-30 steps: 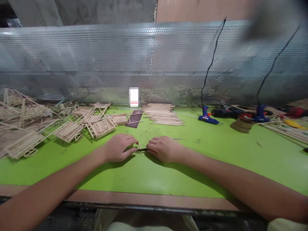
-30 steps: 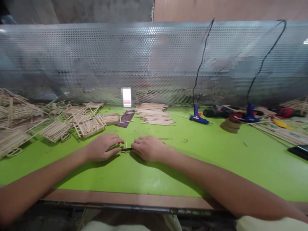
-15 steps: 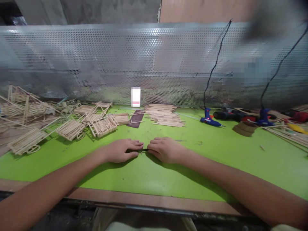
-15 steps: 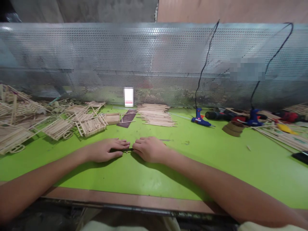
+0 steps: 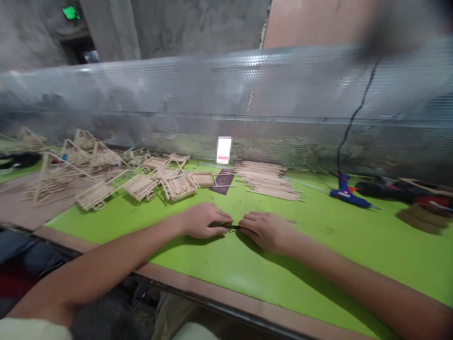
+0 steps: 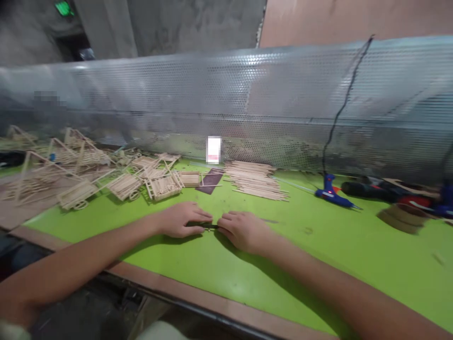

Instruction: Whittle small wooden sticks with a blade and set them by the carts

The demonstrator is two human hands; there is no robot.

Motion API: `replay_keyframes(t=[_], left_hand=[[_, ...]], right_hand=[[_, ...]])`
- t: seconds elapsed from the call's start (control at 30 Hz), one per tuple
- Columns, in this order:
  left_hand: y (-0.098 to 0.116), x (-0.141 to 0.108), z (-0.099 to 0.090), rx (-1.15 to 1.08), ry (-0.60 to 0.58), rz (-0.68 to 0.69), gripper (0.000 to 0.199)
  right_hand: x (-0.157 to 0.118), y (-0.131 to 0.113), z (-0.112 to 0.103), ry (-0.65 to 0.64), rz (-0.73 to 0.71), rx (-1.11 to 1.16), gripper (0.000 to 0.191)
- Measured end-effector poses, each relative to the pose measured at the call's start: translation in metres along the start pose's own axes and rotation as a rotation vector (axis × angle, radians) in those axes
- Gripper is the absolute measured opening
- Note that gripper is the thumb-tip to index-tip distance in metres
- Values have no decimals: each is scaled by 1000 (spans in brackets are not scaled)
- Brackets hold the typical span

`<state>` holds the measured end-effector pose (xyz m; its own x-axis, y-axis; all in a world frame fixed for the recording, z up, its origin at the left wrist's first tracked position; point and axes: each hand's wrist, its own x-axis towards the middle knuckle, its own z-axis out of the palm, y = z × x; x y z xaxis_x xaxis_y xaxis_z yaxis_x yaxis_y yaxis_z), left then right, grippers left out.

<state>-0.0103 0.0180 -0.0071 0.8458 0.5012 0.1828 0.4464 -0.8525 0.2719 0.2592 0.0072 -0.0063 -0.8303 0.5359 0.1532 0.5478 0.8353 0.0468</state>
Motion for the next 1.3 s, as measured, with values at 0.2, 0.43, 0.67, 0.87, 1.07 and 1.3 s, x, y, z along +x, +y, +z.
replay_keyframes(t=[0.2,0.43,0.67,0.87,1.07,1.3], left_hand=[[-4,11,4,248,82,31,32],[2,9,5,395,8,106,18],[11,11,-2,282,-21,97,19],[13,11,-13,263,-67,70,21],[4,-1,-5,274,-56,50,20],[-5,-8,0,280,38,-47,37]], right_hand=[[2,7,3,18,0,-10,25],[4,5,5,44,-21,-12,23],[3,6,3,78,-74,71,28],[11,0,2,79,-66,43,26],[17,-9,4,24,-29,-35,25],[12,-11,8,51,-39,-170,27]])
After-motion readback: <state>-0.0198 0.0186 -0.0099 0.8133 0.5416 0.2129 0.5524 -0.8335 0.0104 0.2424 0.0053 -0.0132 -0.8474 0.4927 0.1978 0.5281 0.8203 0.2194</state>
